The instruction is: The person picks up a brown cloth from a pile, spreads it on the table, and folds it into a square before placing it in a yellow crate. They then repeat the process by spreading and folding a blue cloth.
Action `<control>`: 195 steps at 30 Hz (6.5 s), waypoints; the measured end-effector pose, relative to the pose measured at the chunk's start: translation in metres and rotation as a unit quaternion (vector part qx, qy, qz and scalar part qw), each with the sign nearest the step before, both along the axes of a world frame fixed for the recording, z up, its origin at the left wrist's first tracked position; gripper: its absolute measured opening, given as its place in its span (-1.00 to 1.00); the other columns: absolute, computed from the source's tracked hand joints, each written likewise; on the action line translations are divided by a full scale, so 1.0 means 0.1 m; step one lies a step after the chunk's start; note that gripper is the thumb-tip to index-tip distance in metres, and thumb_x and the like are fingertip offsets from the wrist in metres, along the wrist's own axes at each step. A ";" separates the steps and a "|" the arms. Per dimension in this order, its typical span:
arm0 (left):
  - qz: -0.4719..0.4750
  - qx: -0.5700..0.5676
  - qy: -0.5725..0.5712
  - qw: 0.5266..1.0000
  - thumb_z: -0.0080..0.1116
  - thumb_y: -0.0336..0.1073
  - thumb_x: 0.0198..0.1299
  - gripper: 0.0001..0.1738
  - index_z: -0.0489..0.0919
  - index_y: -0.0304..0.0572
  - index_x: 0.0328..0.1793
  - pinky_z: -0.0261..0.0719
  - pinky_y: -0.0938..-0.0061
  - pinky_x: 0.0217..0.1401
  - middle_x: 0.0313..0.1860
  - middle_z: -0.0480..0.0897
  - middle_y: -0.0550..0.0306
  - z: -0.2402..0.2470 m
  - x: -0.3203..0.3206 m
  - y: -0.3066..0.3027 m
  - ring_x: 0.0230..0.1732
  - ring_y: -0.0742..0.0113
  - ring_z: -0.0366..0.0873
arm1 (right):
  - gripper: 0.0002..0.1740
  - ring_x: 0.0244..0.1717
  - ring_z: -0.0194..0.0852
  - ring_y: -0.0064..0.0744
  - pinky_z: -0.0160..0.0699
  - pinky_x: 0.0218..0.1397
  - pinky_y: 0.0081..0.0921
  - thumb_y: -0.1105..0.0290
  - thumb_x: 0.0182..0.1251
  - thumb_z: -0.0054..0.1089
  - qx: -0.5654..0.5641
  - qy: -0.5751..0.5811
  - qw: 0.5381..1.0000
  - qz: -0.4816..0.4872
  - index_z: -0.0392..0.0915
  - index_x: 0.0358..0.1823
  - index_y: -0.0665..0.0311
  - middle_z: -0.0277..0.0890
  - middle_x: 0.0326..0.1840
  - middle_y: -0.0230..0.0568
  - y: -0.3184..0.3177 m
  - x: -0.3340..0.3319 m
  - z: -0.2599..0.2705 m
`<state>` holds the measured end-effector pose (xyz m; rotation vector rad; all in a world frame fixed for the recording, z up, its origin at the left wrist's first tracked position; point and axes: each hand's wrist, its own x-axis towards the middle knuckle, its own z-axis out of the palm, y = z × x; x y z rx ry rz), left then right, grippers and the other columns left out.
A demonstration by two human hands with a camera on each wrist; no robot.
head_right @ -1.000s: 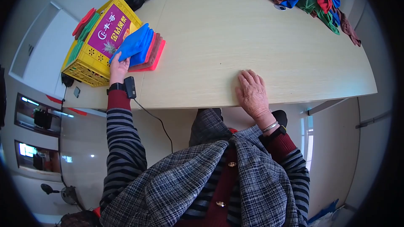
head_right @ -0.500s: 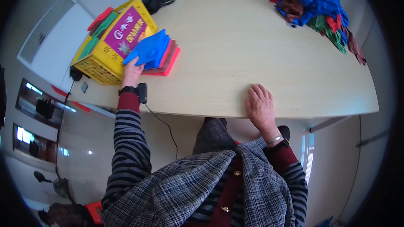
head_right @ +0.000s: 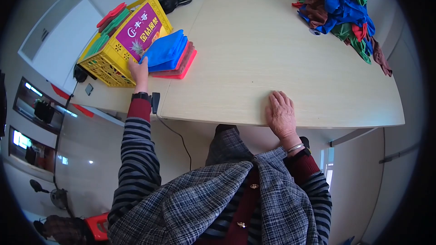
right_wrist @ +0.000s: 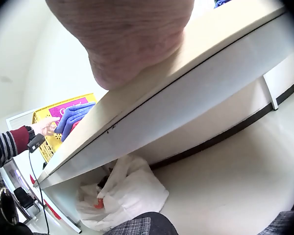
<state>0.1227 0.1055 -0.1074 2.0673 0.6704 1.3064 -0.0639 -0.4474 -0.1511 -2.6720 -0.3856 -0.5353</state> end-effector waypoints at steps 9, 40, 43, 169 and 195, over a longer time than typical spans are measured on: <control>-0.234 0.413 0.176 0.862 0.44 0.05 0.12 -0.27 0.52 -0.38 0.23 0.59 0.11 0.19 0.19 0.60 -0.19 0.83 -0.41 -1.25 0.17 -0.15 0.58 | -0.51 0.49 0.25 -0.01 0.17 0.56 -0.10 0.30 0.35 0.09 -0.008 -0.016 1.000 0.000 0.48 0.25 0.37 0.44 0.37 -0.01 0.02 0.02 -0.02; -0.516 0.370 0.187 0.749 0.23 -0.23 0.27 -0.80 0.70 -0.20 -0.15 0.64 0.17 -0.16 -0.22 0.73 -0.07 0.52 0.48 -3.50 -0.19 -0.07 0.70 | -0.50 0.47 0.28 0.00 0.22 0.54 -0.12 0.29 0.30 0.24 0.068 0.029 0.996 -0.045 0.51 0.24 0.33 0.44 0.37 -0.01 -1.35 0.23 -0.02; -0.578 0.315 0.217 0.721 0.25 -0.23 0.22 -0.82 0.72 -0.17 -0.19 0.64 0.19 -0.16 -0.30 0.73 -0.06 0.36 1.08 -4.23 -0.23 -0.04 0.71 | -0.47 0.50 0.24 0.01 0.18 0.58 -0.13 0.31 0.29 0.23 0.024 0.007 0.978 -0.206 0.48 0.28 0.32 0.42 0.40 -0.03 -2.28 0.15 -0.09; -0.668 0.026 0.327 0.668 0.21 -0.23 0.38 -0.70 0.52 -0.17 0.15 0.54 0.53 -0.42 -0.08 0.67 0.11 0.47 -0.22 -4.71 -0.48 0.43 0.62 | -0.24 0.08 0.60 -0.12 0.67 0.05 -0.23 0.30 0.26 0.34 -0.173 -0.006 0.980 -0.096 0.30 0.51 -0.02 0.21 0.57 -0.25 -1.77 0.58 0.89; -0.526 -0.032 0.325 0.785 0.22 -0.19 0.39 -0.64 0.58 -0.24 0.18 0.62 0.45 -0.23 -0.12 0.73 0.16 -0.10 0.39 -2.57 -0.27 0.34 0.67 | -0.58 -0.03 0.70 -0.01 0.72 -0.03 -0.17 0.26 0.30 0.20 -0.160 0.025 0.970 -0.184 0.59 0.19 0.12 0.57 0.29 -0.10 -2.92 1.29 0.52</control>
